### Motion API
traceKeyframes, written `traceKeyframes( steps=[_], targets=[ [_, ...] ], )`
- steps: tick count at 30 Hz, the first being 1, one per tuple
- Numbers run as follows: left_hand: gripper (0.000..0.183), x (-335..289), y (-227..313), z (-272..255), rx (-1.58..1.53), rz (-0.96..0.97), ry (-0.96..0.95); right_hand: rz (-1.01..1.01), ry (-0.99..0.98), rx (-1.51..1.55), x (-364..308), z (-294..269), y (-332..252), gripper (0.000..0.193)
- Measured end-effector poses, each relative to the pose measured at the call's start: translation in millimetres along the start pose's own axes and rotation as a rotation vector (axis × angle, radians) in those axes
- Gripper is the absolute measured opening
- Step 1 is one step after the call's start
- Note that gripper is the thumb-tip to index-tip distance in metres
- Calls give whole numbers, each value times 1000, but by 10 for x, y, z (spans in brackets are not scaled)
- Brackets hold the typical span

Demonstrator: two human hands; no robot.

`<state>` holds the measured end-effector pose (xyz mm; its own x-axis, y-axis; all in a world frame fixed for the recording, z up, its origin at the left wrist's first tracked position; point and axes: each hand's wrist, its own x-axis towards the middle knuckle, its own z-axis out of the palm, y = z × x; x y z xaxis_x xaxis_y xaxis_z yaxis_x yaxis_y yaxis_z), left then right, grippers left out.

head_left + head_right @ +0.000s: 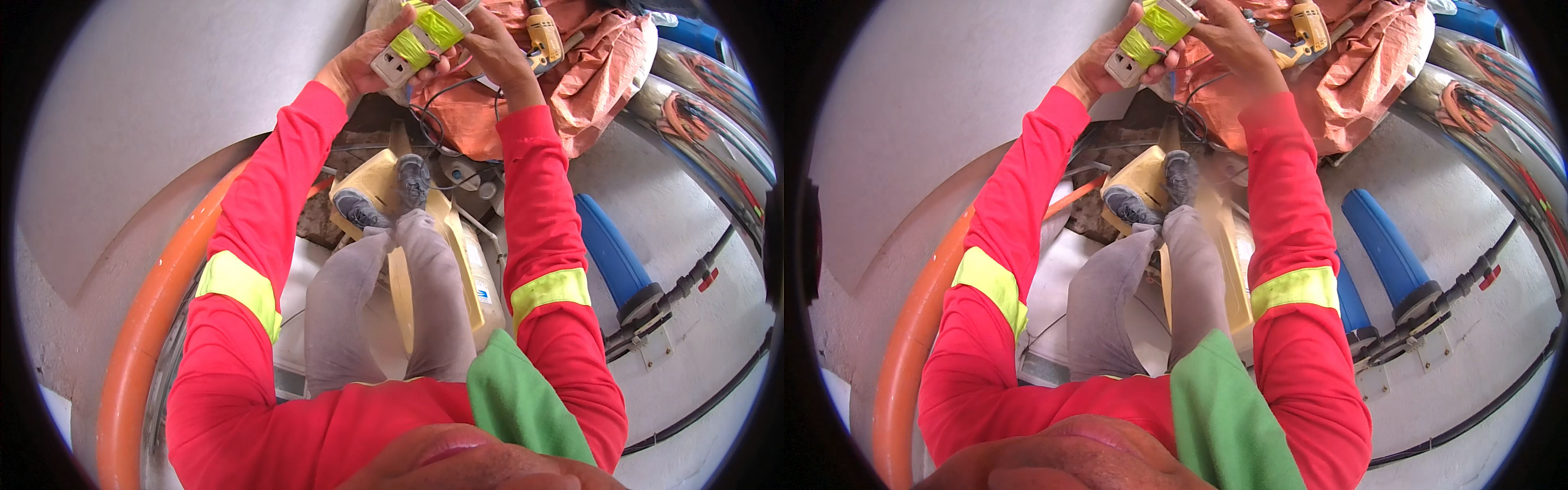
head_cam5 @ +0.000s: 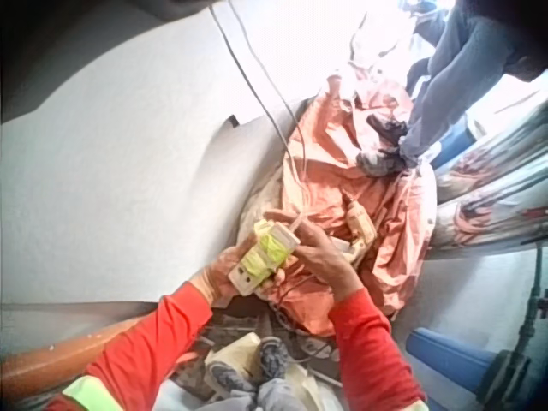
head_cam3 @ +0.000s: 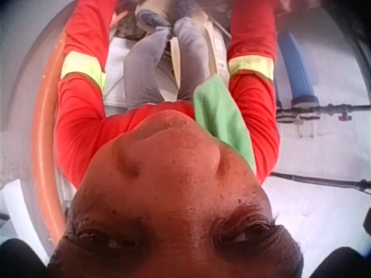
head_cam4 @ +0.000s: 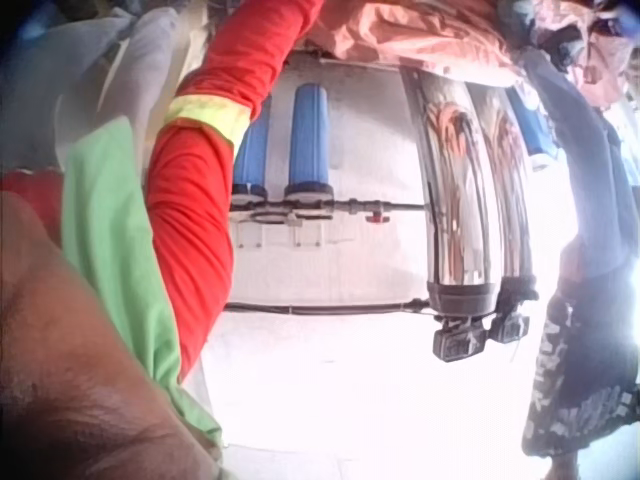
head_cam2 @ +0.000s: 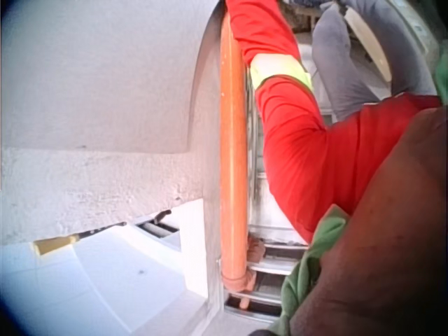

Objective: The person assembles a metal frame on the ceiling using a manual pipe bender to shape metal rods and a power drill to secure them. The person also handles electrical tape and a power strip while working on the ceiling structure.

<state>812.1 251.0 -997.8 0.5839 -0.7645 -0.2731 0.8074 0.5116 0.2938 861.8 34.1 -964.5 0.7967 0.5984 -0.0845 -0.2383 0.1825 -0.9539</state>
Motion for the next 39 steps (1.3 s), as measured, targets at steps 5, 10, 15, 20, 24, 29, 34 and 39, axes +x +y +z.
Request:
traceKeyframes(
  steps=[5, 10, 15, 20, 24, 29, 34, 39],
  targets=[
    [87, 32, 44, 88, -54, -50, -78, 63, -119, 5, 102, -171, -19, 35],
    [81, 13, 104, 151, 60, 51, 23, -6, 16, -499, 7, -468, 189, 24],
    [75, 19, 125, 127, 365, 202, 191, 145, 130, -579, -333, -527, 50, 26],
    [64, 83, -27, 189, 458, 252, 315, 39, 104, -715, -638, -371, -239, 28],
    [59, 187, -96, 256, 516, 259, 291, 175, 160, -621, -787, -402, -392, 26],
    [57, 206, -170, 288, 348, 159, 184, 489, 317, -412, -884, -391, -343, 22],
    [65, 141, -371, 322, 111, -8, 134, 51, 201, -765, -801, -360, -197, 25],
    [63, 192, -331, 383, -60, 146, 154, 265, 237, -691, -777, -467, -153, 25]
  ],
)
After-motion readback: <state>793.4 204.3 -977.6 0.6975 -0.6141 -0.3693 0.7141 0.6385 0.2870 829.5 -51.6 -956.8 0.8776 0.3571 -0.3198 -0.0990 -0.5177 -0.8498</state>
